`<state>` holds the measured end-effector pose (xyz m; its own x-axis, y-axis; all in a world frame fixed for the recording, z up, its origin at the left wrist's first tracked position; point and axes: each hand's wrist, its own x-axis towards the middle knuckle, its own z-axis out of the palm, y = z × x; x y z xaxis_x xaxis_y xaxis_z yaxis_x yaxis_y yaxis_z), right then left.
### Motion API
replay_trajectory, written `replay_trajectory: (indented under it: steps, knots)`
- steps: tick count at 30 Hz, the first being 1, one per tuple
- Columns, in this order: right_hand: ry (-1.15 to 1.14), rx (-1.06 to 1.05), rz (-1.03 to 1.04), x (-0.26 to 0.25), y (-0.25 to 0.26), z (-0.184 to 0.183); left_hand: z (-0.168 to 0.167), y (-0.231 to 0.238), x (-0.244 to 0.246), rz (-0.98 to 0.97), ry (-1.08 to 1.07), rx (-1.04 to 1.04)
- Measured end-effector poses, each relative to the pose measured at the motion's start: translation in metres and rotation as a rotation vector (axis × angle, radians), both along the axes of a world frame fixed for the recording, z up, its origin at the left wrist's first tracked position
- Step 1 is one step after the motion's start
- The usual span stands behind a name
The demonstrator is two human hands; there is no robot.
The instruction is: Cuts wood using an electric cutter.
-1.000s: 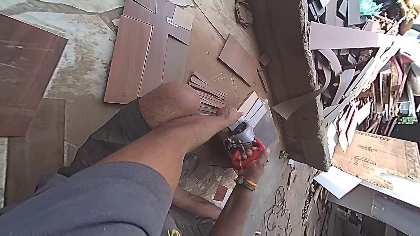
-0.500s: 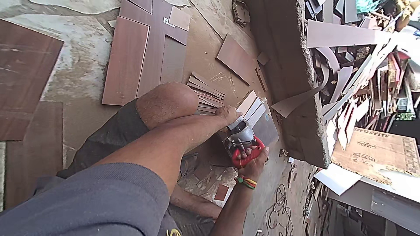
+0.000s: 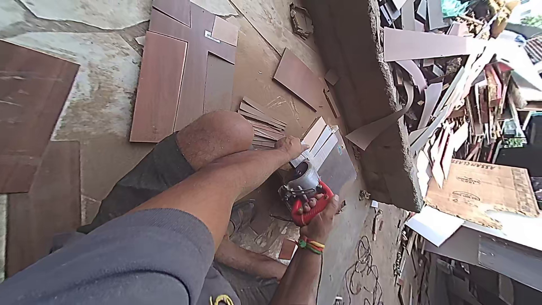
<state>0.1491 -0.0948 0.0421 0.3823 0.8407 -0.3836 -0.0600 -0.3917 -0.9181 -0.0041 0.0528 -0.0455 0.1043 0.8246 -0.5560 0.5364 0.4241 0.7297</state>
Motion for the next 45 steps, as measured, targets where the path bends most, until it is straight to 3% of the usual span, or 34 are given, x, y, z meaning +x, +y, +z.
replay_trajectory:
  steps: [11, 18, 27, 45]
  knots:
    - [0.062, 0.079, -0.047, 0.013, -0.069, 0.038, -0.001, 0.0, -0.001, 0.087, -0.194, -0.122]
    - [0.023, 0.13, -0.051, 0.021, -0.085, 0.051, 0.023, 0.003, -0.001, 0.113, -0.179, -0.225]
    - [0.063, 0.143, 0.0, 0.026, -0.079, 0.05, -0.002, 0.03, -0.009, 0.116, -0.192, -0.219]
    - [0.035, 0.045, 0.119, 0.019, -0.022, 0.03, -0.008, 0.05, -0.025, -0.058, -0.173, -0.187]
